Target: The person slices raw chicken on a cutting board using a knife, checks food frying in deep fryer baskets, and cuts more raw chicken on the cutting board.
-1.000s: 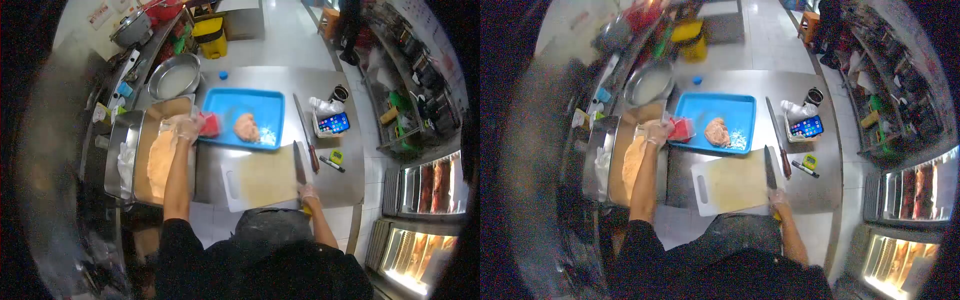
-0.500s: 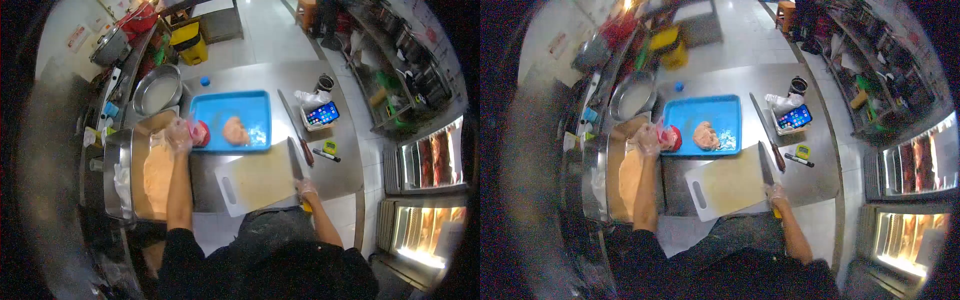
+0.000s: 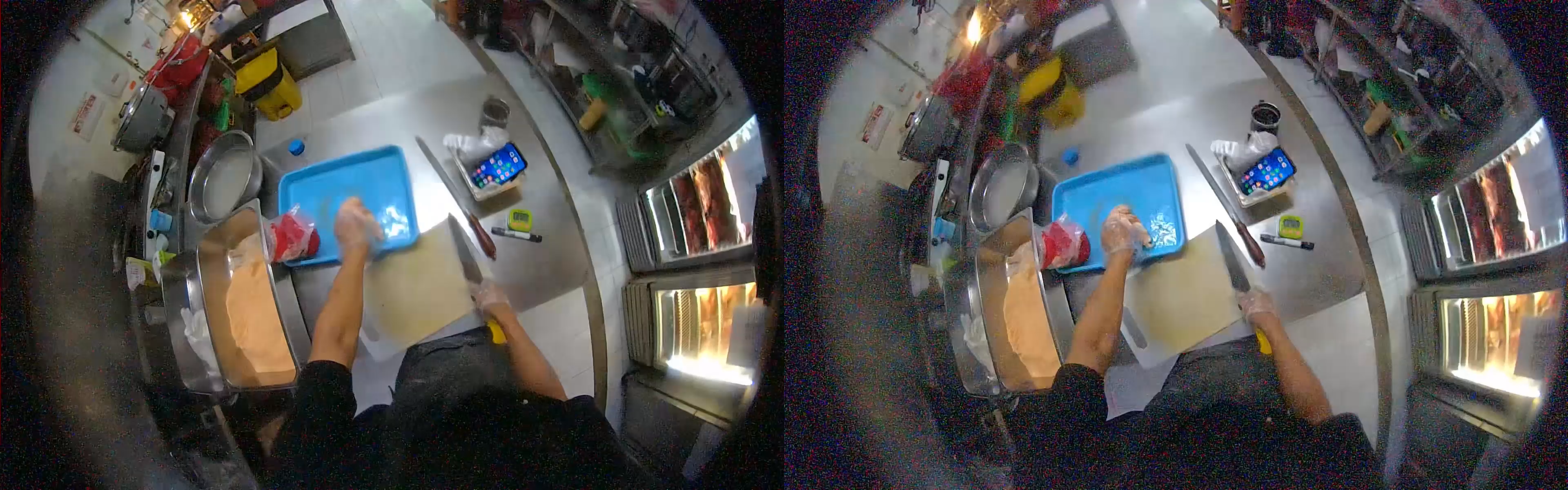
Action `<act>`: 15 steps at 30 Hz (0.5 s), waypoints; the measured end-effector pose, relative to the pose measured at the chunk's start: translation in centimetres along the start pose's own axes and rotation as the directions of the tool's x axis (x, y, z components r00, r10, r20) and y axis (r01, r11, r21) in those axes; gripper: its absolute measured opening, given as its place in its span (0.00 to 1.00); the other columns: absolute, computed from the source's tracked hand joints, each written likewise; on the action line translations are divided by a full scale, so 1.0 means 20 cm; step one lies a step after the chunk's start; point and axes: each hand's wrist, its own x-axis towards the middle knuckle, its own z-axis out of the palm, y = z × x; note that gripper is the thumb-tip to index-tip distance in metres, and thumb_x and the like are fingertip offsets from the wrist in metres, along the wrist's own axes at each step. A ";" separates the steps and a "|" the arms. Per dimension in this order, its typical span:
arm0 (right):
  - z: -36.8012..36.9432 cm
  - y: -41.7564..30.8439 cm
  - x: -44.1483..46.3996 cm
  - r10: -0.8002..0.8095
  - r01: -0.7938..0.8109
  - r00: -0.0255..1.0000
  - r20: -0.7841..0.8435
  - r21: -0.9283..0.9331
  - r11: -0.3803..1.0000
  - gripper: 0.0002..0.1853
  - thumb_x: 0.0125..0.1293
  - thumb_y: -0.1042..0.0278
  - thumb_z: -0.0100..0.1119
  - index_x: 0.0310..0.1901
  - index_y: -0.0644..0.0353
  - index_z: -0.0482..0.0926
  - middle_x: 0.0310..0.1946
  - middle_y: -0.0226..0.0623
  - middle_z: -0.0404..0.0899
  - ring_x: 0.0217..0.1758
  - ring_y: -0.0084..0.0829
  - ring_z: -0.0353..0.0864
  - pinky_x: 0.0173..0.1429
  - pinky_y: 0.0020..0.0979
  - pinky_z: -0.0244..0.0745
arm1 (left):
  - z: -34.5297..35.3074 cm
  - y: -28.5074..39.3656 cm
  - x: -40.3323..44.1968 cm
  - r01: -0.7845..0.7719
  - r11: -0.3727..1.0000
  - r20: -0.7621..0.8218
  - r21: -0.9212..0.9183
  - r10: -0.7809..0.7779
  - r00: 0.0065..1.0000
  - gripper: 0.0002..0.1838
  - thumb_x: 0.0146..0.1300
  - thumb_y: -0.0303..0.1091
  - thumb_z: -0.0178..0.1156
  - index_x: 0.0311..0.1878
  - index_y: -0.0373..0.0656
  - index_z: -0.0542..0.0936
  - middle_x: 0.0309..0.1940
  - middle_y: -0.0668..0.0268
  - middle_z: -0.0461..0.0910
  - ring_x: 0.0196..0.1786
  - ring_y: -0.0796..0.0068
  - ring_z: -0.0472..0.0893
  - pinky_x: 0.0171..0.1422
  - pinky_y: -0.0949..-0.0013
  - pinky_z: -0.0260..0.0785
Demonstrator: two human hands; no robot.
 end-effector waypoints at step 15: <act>-0.07 -0.01 -0.04 0.132 -0.129 0.991 -0.012 0.148 0.980 0.27 0.62 0.44 0.51 0.45 0.66 0.77 0.48 0.56 0.75 0.53 0.51 0.73 0.59 0.43 0.67 | -0.06 -0.58 0.11 0.011 1.000 0.226 0.010 -0.013 0.974 0.13 0.61 0.41 0.50 0.42 0.45 0.77 0.37 0.60 0.78 0.40 0.64 0.77 0.46 0.59 0.69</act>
